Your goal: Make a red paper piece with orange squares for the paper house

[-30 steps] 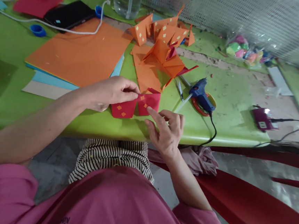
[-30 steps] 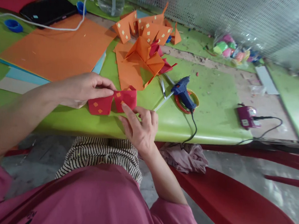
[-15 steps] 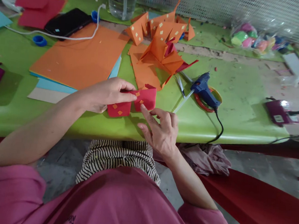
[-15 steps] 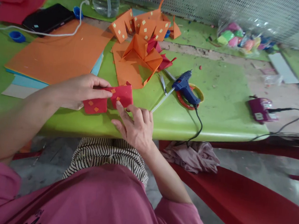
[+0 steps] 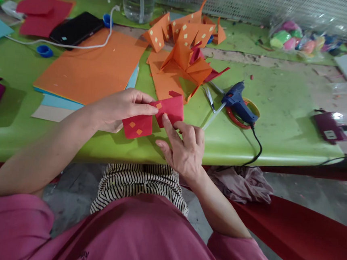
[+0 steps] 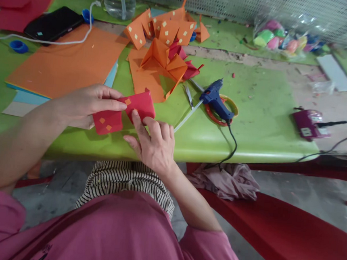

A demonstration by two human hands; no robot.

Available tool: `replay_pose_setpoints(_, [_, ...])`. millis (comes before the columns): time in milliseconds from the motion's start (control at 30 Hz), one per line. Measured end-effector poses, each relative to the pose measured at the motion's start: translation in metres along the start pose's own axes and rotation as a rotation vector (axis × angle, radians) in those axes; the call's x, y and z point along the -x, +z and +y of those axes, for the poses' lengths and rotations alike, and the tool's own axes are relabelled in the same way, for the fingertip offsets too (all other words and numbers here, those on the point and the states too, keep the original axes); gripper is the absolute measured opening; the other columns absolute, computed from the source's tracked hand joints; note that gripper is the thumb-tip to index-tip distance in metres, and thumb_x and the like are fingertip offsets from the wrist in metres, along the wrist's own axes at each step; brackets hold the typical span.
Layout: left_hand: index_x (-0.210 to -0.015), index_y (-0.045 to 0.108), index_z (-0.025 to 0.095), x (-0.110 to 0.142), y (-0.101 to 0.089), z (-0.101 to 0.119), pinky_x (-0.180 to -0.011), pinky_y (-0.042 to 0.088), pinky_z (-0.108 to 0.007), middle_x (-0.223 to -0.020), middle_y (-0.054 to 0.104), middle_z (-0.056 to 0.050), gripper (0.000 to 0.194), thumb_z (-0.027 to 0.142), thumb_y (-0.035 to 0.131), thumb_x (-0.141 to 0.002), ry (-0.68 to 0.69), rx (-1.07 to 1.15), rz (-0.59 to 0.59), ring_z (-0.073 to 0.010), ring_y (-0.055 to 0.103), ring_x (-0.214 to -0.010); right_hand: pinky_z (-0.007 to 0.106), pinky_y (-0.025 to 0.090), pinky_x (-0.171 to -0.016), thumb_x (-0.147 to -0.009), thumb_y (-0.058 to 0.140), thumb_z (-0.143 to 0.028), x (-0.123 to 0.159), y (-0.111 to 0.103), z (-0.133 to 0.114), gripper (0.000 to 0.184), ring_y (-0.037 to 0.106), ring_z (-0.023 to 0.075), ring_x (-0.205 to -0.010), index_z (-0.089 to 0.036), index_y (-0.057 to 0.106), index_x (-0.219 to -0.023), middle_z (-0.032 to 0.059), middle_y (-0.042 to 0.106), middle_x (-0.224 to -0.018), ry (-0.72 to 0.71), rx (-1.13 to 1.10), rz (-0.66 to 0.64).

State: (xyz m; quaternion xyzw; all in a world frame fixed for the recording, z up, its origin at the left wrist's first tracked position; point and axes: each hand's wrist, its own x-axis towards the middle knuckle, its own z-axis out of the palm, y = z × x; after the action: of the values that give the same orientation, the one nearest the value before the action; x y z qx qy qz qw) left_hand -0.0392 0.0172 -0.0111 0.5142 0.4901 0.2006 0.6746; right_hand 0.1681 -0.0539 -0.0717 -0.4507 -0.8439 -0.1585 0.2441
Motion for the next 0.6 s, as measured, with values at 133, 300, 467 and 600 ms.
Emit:
replay_pose_setpoints(133, [-0.088,0.069,0.019,0.0,-0.001,-0.001,-0.049,0.04,-0.019,-0.067,0.062,0.001,0.015,0.031,0.065,-0.082,0.016,0.014,-0.014,-0.0087,0.056,-0.053,0.036,0.042,-0.086,-0.103,0.031,-0.052,-0.001,0.0,-0.001,0.061,0.051,0.0222,-0.094,-0.018,0.044,-0.152,0.0109,0.059,-0.106,0.023,-0.024,-0.027])
replay_pose_setpoints(300, [-0.097,0.07,0.02,-0.001,-0.003,-0.001,-0.052,0.042,-0.022,-0.073,0.065,-0.002,0.02,0.034,0.064,-0.085,0.039,-0.086,-0.02,-0.0108,0.058,-0.059,0.039,0.042,-0.088,-0.103,0.032,-0.052,-0.004,-0.001,-0.005,0.061,0.052,0.0231,-0.095,-0.02,0.041,-0.154,0.0117,0.059,-0.11,0.099,-0.1,-0.108])
replay_pose_setpoints(467, [-0.107,0.067,0.021,-0.001,-0.006,0.0,-0.053,0.042,-0.024,-0.074,0.065,-0.004,0.027,0.039,0.059,-0.089,0.037,-0.177,0.026,-0.0133,0.059,-0.06,0.041,0.048,-0.084,-0.104,0.026,-0.049,-0.013,-0.015,0.007,0.056,0.056,0.0234,-0.095,-0.02,0.054,-0.143,0.0107,0.059,-0.102,0.218,-0.322,-0.007])
replay_pose_setpoints(600, [-0.11,0.066,0.021,0.002,-0.011,0.002,-0.049,0.033,-0.023,-0.062,0.056,0.001,0.029,0.041,0.055,-0.091,-0.007,-0.279,0.025,-0.0098,0.049,-0.049,0.047,0.046,-0.093,-0.102,0.039,-0.042,-0.038,-0.029,0.034,0.04,0.058,0.0258,-0.102,-0.023,0.064,-0.126,0.0098,0.061,-0.103,0.282,-0.235,0.004])
